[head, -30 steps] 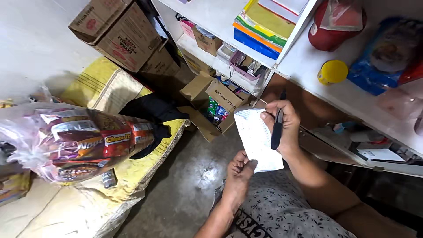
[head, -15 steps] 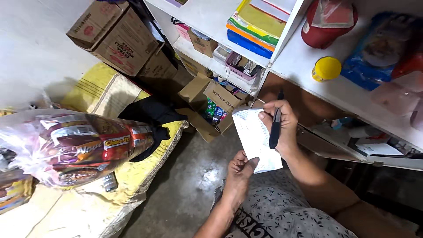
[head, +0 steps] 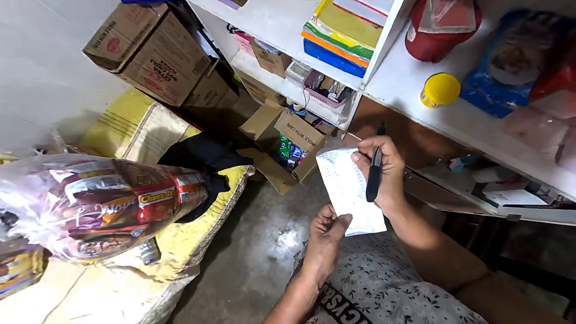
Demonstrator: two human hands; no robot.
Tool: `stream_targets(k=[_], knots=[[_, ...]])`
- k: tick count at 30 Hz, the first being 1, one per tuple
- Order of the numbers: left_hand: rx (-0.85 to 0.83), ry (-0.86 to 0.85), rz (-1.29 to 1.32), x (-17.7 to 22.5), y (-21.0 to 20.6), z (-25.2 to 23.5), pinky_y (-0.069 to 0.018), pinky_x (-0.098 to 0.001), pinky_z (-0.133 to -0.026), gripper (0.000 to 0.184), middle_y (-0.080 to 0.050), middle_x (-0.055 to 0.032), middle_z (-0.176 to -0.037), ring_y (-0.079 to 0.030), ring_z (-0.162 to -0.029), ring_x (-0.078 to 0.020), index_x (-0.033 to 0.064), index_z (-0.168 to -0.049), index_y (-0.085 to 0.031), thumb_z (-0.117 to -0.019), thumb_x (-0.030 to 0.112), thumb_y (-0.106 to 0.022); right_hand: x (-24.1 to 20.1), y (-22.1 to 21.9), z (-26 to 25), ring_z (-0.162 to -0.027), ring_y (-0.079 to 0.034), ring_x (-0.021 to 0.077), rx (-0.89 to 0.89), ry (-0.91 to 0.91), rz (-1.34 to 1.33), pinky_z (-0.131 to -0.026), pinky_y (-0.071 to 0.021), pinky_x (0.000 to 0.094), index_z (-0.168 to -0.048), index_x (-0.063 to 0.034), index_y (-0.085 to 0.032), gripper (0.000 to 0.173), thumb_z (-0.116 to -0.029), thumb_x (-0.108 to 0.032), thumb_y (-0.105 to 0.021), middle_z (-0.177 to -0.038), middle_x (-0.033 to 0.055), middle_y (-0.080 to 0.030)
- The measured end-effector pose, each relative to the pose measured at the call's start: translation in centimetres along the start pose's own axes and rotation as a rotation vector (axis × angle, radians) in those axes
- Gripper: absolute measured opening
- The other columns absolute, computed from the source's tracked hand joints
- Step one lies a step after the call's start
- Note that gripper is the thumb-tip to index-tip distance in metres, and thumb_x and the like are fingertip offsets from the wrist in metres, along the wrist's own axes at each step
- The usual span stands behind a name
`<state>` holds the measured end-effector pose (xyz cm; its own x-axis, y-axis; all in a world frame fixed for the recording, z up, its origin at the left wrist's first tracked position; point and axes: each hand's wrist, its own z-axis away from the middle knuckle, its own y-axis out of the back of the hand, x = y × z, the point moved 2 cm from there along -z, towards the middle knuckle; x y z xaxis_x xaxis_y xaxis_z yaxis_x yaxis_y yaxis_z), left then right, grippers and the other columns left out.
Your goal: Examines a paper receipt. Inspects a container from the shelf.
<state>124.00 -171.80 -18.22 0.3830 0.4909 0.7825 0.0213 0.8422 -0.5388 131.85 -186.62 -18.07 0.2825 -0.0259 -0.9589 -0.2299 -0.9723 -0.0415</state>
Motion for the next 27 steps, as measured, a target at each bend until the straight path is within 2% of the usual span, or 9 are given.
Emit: stream_targets(k=[12,27], knots=[[-0.007,-0.005,0.010,0.04,0.44,-0.12,-0.0590,-0.0281,-0.079,0.015,-0.072,0.0005,-0.087,-0.069,-0.082,-0.0069,0.0077,-0.094,-0.067,-0.0929,-0.003,-0.057,0.13,-0.46,0.01,-0.079,-0.061,-0.0014,0.003,-0.003,-0.018,-0.072,-0.0530,0.0155,-0.115,-0.0027,-0.060,0.024,-0.0924,0.004,-0.064,-0.093,-0.0041,-0.064],[-0.023,0.004,-0.003,0.02,0.44,-0.44,-0.0594,-0.0283,-0.080,0.018,-0.073,-0.0003,-0.090,-0.071,-0.083,-0.0077,0.0067,-0.097,-0.067,-0.0939,-0.004,-0.054,0.44,-0.23,0.04,-0.080,-0.061,-0.0012,0.004,-0.027,-0.003,-0.071,-0.0534,0.0161,-0.115,-0.0031,-0.059,0.024,-0.0924,0.003,-0.065,-0.093,-0.0036,-0.064]])
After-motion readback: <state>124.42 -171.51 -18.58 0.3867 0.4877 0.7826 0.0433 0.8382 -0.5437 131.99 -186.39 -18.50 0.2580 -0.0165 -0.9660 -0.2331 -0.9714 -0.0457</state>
